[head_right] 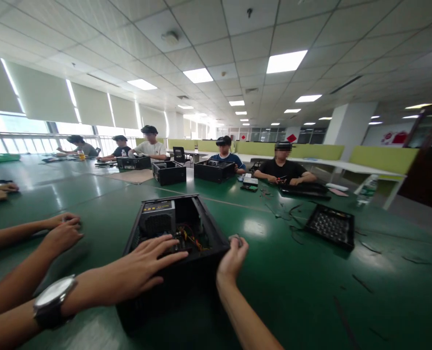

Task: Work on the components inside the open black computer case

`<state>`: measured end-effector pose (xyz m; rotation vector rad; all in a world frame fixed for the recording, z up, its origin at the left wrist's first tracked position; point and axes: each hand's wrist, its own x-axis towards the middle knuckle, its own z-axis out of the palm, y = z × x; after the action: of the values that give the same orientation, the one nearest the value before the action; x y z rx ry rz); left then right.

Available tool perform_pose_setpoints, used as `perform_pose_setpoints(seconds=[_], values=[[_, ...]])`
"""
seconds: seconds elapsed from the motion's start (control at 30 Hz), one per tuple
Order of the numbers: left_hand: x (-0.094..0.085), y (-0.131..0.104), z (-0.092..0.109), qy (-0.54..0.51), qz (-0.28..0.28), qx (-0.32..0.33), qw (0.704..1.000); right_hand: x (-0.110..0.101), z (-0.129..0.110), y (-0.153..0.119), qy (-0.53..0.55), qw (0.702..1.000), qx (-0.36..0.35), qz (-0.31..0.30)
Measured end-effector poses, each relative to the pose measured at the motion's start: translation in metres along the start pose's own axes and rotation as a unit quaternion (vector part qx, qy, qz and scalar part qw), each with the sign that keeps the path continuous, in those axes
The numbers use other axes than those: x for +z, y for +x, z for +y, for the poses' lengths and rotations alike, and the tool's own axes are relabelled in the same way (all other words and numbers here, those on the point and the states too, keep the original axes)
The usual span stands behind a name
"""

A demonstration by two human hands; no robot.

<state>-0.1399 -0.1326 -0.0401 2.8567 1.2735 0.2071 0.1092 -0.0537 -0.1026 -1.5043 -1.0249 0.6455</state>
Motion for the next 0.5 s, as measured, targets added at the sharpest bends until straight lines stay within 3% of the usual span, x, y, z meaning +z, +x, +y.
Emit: perform_pose_setpoints(seconds=[0.07, 0.13, 0.17, 0.23, 0.3, 0.37, 0.43, 0.5], values=[[0.006, -0.007, -0.052, 0.109, 0.063, -0.06, 0.99, 0.062, -0.014, 0.02, -0.026, 0.999, -0.015, -0.032], [0.011, -0.015, -0.089, 0.194, 0.128, -0.119, 0.965, 0.114, -0.024, 0.029, -0.053, 0.995, -0.043, -0.076], [0.014, -0.018, -0.099, 0.227, 0.159, -0.141, 0.95, 0.132, -0.028, 0.029, -0.062, 0.991, -0.06, -0.099], [0.02, -0.016, -0.098, 0.27, 0.205, -0.164, 0.926, 0.151, -0.028, 0.024, -0.065, 0.983, -0.096, -0.139], [0.028, -0.002, -0.078, 0.272, 0.218, -0.151, 0.925, 0.146, -0.017, 0.015, -0.054, 0.976, -0.128, -0.169], [0.038, 0.021, -0.049, 0.238, 0.203, -0.109, 0.944, 0.116, 0.004, 0.008, -0.044, 0.968, -0.157, -0.19], [0.047, 0.049, -0.025, 0.19, 0.185, -0.062, 0.962, 0.067, 0.028, 0.002, -0.039, 0.96, -0.188, -0.202], [0.053, 0.082, -0.012, 0.152, 0.178, -0.035, 0.972, 0.004, 0.052, -0.005, -0.041, 0.952, -0.219, -0.21]])
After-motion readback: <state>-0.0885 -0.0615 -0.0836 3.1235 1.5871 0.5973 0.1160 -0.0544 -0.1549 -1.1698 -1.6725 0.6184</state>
